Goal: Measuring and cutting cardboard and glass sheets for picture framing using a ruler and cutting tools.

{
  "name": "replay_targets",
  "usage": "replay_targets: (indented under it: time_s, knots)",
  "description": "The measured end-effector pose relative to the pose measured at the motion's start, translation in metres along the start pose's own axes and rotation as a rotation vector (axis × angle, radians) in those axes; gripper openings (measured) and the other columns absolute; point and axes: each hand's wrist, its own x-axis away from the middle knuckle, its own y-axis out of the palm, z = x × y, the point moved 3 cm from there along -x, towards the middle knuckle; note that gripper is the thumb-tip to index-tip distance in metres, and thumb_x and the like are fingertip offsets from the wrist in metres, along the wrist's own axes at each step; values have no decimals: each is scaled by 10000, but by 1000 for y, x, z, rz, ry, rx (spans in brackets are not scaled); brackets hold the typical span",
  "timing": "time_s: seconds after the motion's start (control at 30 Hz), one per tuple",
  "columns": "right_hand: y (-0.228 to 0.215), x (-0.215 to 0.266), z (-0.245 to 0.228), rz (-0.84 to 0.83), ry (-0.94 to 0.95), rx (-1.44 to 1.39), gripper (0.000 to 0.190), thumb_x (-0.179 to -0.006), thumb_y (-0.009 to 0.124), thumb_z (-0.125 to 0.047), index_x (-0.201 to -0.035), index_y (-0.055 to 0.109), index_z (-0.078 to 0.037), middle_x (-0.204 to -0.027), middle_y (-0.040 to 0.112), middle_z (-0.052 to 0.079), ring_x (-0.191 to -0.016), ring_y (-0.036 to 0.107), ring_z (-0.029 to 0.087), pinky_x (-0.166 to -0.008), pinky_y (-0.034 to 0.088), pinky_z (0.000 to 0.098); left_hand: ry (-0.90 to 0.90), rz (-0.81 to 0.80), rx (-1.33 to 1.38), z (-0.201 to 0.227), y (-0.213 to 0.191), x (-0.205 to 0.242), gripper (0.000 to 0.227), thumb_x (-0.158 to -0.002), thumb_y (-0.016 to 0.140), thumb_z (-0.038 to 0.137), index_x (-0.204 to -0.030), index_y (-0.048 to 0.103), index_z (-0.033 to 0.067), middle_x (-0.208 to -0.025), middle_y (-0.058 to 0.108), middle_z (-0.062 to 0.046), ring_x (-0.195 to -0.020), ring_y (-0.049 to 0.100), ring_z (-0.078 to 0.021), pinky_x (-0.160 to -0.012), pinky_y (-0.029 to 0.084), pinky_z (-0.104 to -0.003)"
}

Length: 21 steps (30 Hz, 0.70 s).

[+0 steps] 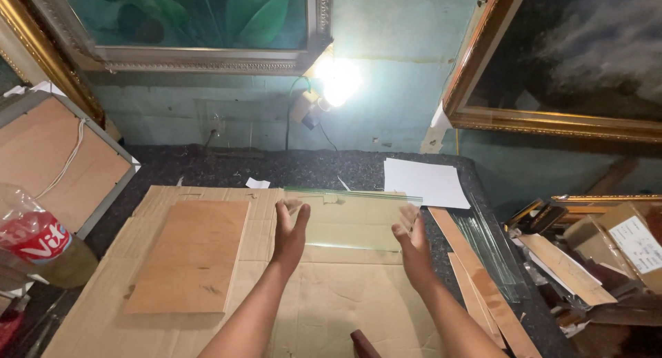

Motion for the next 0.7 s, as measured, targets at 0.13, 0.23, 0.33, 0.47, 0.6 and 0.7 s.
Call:
replay_targets:
  time_s: [0.13, 0.23, 0.33, 0.47, 0.6, 0.7]
  knots:
    - [-12, -7, -22, 154, -51, 81, 670, -812, 458, -377, -1365, 193, -106, -1379, 241, 229, -1301, 192, 378, -1073, 186, 483, 64, 53, -18, -18, 6, -12, 384, -871, 416, 371, -1156, 335, 126, -1222, 412, -107, -1249, 329, -274, -1074, 241, -428]
    - [-16, -23, -50, 544, -626, 495, 669, -743, 624, -359, -1296, 354, -98, -1234, 427, 105, -1180, 400, 272, -1026, 255, 423, 79, 64, -25, -17, 5, -11, 371, -885, 395, 350, -1156, 315, 110, -1223, 404, -120, -1254, 319, -290, -1061, 248, -445]
    - [23, -31, -85, 77, -866, 913, 655, -670, 694, -459, -1226, 470, -193, -1177, 510, -30, -1165, 437, 132, -1041, 221, 452, 60, 40, -61, -15, 1, -6, 354, -895, 379, 347, -1164, 298, 131, -1235, 389, -106, -1270, 300, -283, -1064, 242, -448]
    - [40, -47, -78, -439, -550, 1400, 504, -748, 477, -620, -1051, 549, -223, -882, 668, 24, -849, 643, 228, -816, 451, 408, 20, 82, -111, -6, -11, 4, 435, -882, 374, 406, -1207, 308, 124, -1298, 358, -121, -1289, 266, -293, -1079, 227, -427]
    - [39, -44, -81, -527, -460, 1365, 375, -809, 425, -553, -874, 587, -221, -802, 672, 54, -833, 644, 293, -803, 471, 438, -55, 264, -52, -22, -28, 19, 488, -877, 367, 402, -1250, 320, 91, -1320, 332, -155, -1286, 271, -303, -1075, 218, -411]
    - [38, -41, -86, -522, -509, 1379, 323, -819, 445, -519, -841, 580, -226, -747, 664, 48, -805, 650, 278, -791, 480, 428, -71, 411, -39, -50, -31, 31, 476, -862, 399, 414, -1174, 400, 56, -1232, 415, -178, -1223, 358, -338, -1044, 266, -426]
